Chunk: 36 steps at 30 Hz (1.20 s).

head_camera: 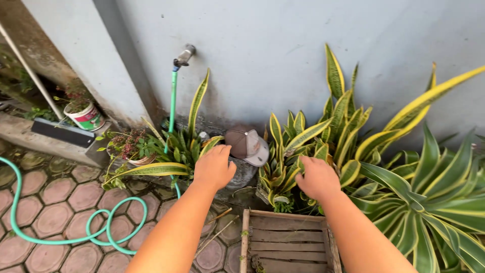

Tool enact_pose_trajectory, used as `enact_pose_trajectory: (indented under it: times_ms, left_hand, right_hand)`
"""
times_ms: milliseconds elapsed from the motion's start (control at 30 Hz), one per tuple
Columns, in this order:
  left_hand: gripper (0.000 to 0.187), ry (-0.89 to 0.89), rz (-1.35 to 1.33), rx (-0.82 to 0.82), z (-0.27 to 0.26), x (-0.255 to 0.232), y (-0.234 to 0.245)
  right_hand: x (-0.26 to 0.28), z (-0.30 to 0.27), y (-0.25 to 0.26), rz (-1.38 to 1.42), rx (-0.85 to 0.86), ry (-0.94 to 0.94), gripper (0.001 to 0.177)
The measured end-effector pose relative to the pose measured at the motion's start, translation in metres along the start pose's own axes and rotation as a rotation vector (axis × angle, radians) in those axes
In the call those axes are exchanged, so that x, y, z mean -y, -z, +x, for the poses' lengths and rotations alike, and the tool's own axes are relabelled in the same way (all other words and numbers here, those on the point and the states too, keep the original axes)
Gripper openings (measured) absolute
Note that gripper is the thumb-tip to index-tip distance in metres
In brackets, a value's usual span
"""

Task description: Pruning dead and dry leaves from a snake plant in an outdoor garden.

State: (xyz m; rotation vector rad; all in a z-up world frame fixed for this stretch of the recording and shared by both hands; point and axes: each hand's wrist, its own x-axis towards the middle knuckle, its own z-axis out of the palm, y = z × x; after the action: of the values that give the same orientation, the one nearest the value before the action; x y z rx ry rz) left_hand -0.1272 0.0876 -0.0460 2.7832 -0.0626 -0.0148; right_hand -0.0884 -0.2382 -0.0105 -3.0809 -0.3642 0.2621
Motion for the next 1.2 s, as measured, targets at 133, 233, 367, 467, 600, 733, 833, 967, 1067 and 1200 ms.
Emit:
enact_pose_trajectory:
  times_ms: [133,233,367,467,600,733,833,967,1067,1200]
  left_hand:
    - [0.064,-0.014,0.033,-0.026,0.006,-0.03,0.009]
    - [0.063,0.008,0.07,0.027,-0.002,-0.046,0.024]
    - [0.066,0.066,0.066,0.117,0.002,-0.063,0.032]
    - [0.065,0.096,0.069,0.127,0.001,-0.072,0.036]
    - [0.064,0.091,0.048,0.158,-0.001,-0.091,0.044]
    - [0.063,0.08,0.066,0.146,0.016,-0.097,0.021]
    - [0.063,0.082,0.104,0.134,0.03,-0.106,0.004]
    - [0.066,0.071,0.068,0.146,0.045,-0.126,-0.013]
    - [0.067,0.04,0.063,0.12,0.052,-0.147,-0.024]
    - [0.068,-0.004,0.081,0.088,0.065,-0.178,-0.019]
  right_hand:
    - [-0.017,-0.023,0.028,0.017,0.034,-0.051,0.06]
    - [-0.018,-0.031,0.034,0.056,0.015,-0.051,0.06]
    - [-0.023,-0.03,0.039,0.046,0.006,-0.007,0.06]
    - [-0.026,-0.03,0.04,0.049,0.018,0.007,0.06]
    - [-0.034,-0.03,0.048,0.064,0.045,0.006,0.061]
    - [-0.055,-0.014,0.035,0.086,0.044,0.01,0.062]
    - [-0.069,-0.006,0.031,0.085,0.051,-0.019,0.064]
    - [-0.095,0.002,0.025,0.118,0.01,-0.015,0.064]
    - [-0.127,0.005,0.02,0.123,0.004,-0.037,0.066]
    - [-0.179,0.005,0.018,0.118,-0.032,-0.152,0.07]
